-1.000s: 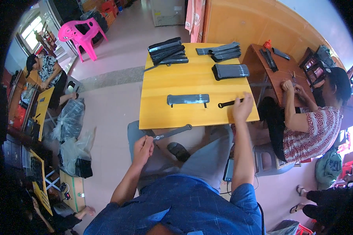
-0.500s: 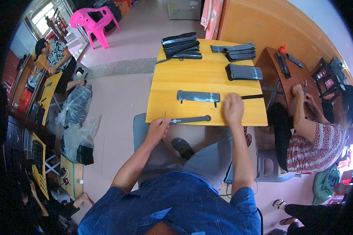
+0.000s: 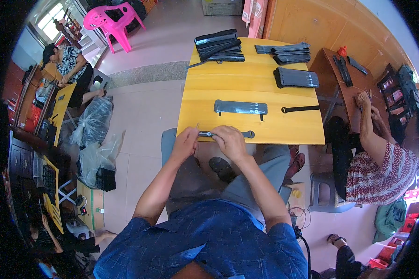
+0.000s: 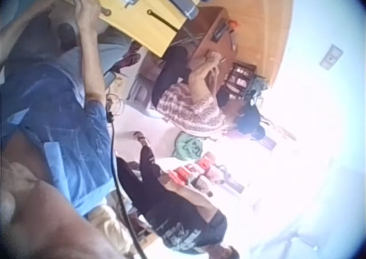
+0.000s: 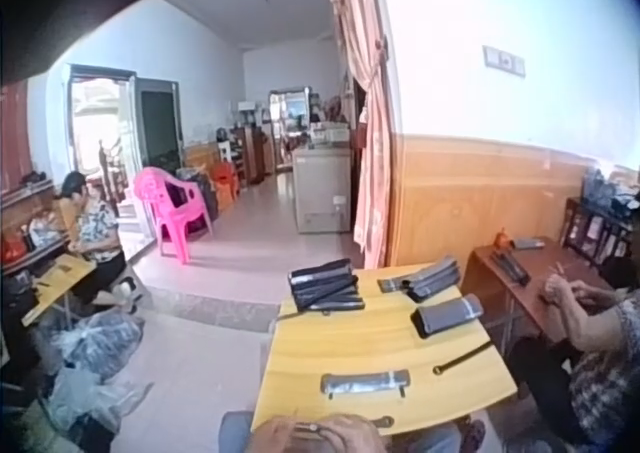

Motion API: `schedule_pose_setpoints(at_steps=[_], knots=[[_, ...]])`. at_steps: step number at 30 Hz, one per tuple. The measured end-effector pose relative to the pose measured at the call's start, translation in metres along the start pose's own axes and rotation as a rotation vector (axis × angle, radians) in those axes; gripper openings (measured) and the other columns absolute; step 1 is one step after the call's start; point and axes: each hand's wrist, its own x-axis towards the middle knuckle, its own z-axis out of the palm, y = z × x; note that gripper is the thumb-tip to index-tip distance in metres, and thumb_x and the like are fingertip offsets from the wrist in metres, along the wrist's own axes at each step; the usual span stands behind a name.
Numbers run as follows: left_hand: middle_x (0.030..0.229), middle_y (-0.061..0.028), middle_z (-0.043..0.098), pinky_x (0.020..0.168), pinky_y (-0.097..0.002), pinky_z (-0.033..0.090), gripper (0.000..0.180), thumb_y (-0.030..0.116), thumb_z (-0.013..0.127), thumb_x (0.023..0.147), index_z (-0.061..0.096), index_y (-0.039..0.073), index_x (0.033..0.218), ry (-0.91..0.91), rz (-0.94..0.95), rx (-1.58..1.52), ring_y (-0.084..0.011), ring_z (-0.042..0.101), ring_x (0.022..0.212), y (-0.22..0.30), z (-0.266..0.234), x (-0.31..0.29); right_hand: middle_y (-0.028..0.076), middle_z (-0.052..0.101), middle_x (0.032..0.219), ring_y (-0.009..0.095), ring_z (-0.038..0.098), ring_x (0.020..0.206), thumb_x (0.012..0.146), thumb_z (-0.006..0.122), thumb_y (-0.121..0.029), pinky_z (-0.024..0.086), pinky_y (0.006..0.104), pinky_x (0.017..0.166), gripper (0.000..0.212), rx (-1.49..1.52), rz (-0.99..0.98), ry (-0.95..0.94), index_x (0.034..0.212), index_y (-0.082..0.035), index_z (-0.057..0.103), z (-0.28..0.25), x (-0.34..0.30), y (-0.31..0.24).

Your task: Assembling black plastic handles by inserting metal pins and using a screwdriver.

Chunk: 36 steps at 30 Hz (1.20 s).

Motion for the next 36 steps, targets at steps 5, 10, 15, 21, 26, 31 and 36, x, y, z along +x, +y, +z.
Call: schedule_pose_setpoints(at_steps=[5,10,15,21,26,31,36], knots=[[0.072,-0.0059,0.06,0.052,-0.0325,0.045,0.015,0.021,0.05,0.109,0.056,0.006,0.109,0.122,0.216,0.148,-0.0148,0.057,0.058,-0.027,-0.009,-0.014,0.011,0.075,0.097,0.032,0.07,0.093,0.084,0.076,-0.007,0.056,0.0422,0.085,0.011,-0.018,-0.05,0.022,0.095,-0.005,0.074,0.01,-0.002,0.008],[0.076,-0.0117,0.066,0.062,-0.0403,0.053,0.012,0.012,0.051,0.106,0.056,0.007,0.116,0.03,0.104,0.081,-0.0226,0.067,0.065,0.011,-0.008,-0.043,0.011,0.074,0.093,0.033,0.069,0.092,0.084,0.077,-0.007,0.055,0.0432,0.085,0.01,-0.019,-0.036,0.044,0.093,-0.005,0.074,0.012,-0.001,0.007],[0.091,-0.0152,0.072,0.067,-0.0431,0.056,0.021,0.013,0.057,0.104,0.061,0.006,0.123,0.062,0.4,0.517,-0.0327,0.071,0.071,-0.001,-0.003,-0.044,0.01,0.073,0.089,0.034,0.069,0.092,0.084,0.077,-0.007,0.055,0.0433,0.084,0.008,-0.021,0.0,0.013,0.092,-0.005,0.075,0.008,0.004,0.003],[0.093,-0.0193,0.072,0.074,-0.0491,0.056,0.021,0.014,0.059,0.102,0.064,0.006,0.121,0.257,0.674,0.544,-0.0408,0.071,0.083,-0.005,0.008,-0.04,0.007,0.074,0.09,0.031,0.068,0.09,0.081,0.078,-0.009,0.054,0.0423,0.083,0.007,-0.044,0.028,0.028,0.088,-0.008,0.078,0.013,0.001,0.005],[0.093,-0.0201,0.072,0.074,-0.0497,0.055,0.02,0.014,0.059,0.102,0.065,0.007,0.12,0.162,0.516,0.538,-0.0416,0.071,0.086,-0.001,0.014,-0.043,0.007,0.074,0.092,0.03,0.069,0.09,0.082,0.079,-0.01,0.054,0.0425,0.083,0.008,-0.034,0.044,0.066,0.089,-0.008,0.078,0.014,-0.002,0.005],[0.096,-0.021,0.072,0.075,-0.0495,0.056,0.02,0.014,0.059,0.102,0.064,0.007,0.12,0.123,0.389,0.534,-0.0421,0.071,0.089,-0.003,0.018,-0.043,0.009,0.075,0.093,0.032,0.069,0.09,0.085,0.077,-0.007,0.054,0.0419,0.082,0.01,-0.041,0.05,0.039,0.094,-0.006,0.079,0.012,-0.002,0.003],[0.096,-0.0212,0.073,0.076,-0.049,0.056,0.021,0.015,0.062,0.1,0.064,0.006,0.118,0.088,0.496,0.441,-0.0424,0.071,0.089,-0.007,0.019,-0.041,0.009,0.075,0.093,0.032,0.069,0.09,0.085,0.077,-0.007,0.054,0.0415,0.082,0.01,-0.037,0.056,0.032,0.095,-0.007,0.079,0.01,-0.003,0.003]])
